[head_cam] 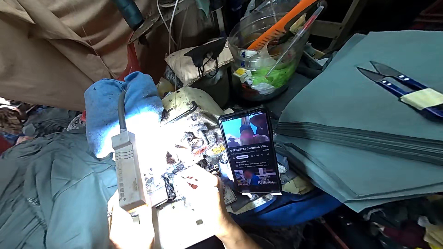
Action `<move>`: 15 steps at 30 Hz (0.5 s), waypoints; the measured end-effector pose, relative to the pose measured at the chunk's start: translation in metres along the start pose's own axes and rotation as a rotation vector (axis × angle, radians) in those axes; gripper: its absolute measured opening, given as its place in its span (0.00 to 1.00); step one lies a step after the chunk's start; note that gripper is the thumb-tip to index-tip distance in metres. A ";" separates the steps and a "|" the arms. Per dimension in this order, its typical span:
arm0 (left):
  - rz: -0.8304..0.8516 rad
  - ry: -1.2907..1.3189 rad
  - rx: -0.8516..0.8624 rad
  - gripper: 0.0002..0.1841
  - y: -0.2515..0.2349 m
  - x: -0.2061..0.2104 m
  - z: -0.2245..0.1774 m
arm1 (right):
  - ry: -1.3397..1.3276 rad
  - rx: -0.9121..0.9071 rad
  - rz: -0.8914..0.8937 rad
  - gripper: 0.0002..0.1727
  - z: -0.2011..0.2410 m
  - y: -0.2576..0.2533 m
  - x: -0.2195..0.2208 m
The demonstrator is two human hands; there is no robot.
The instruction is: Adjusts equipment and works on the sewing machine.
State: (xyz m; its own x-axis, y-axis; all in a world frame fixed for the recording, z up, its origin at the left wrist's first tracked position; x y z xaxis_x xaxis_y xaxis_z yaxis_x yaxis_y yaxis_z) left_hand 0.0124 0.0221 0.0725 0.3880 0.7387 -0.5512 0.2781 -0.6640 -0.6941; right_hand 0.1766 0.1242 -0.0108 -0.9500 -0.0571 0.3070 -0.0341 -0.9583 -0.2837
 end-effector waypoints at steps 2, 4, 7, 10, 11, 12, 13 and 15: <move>-0.001 0.019 -0.015 0.23 0.001 0.001 0.004 | 0.007 0.016 0.005 0.01 -0.001 0.000 0.001; 0.010 0.015 -0.029 0.26 0.002 0.003 0.007 | 0.011 0.010 0.007 0.00 -0.002 -0.001 0.002; 0.031 0.023 -0.115 0.34 0.005 0.008 0.011 | -0.021 -0.001 0.006 0.02 -0.003 -0.001 0.003; 0.030 0.037 -0.147 0.35 0.006 0.009 0.012 | 0.001 -0.014 -0.005 0.03 -0.003 0.000 0.000; 0.027 0.029 -0.147 0.35 0.006 0.009 0.011 | 0.009 -0.023 -0.006 0.03 -0.003 0.001 -0.002; 0.025 0.019 -0.145 0.34 0.006 0.009 0.011 | 0.015 -0.031 -0.004 0.03 -0.002 0.001 -0.003; 0.026 0.014 -0.142 0.34 0.006 0.009 0.010 | 0.024 -0.031 -0.004 0.02 -0.001 0.001 -0.003; 0.035 0.011 -0.137 0.34 0.006 0.009 0.010 | 0.034 -0.029 -0.004 0.02 0.001 0.001 -0.002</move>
State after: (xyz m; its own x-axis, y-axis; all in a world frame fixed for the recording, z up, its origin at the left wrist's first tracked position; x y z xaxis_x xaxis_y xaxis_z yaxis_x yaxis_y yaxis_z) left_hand 0.0089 0.0264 0.0589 0.4089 0.7138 -0.5686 0.3810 -0.6997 -0.6044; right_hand 0.1790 0.1227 -0.0107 -0.9599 -0.0435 0.2770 -0.0461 -0.9499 -0.3091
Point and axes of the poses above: each hand's wrist, its own y-axis away from the middle knuckle, its own x-axis out of the palm, z = x × y, the point moved 10 cm from there along -y, towards the middle knuckle, and after that the axes turned 3 degrees about y, right-handed, at the moved point
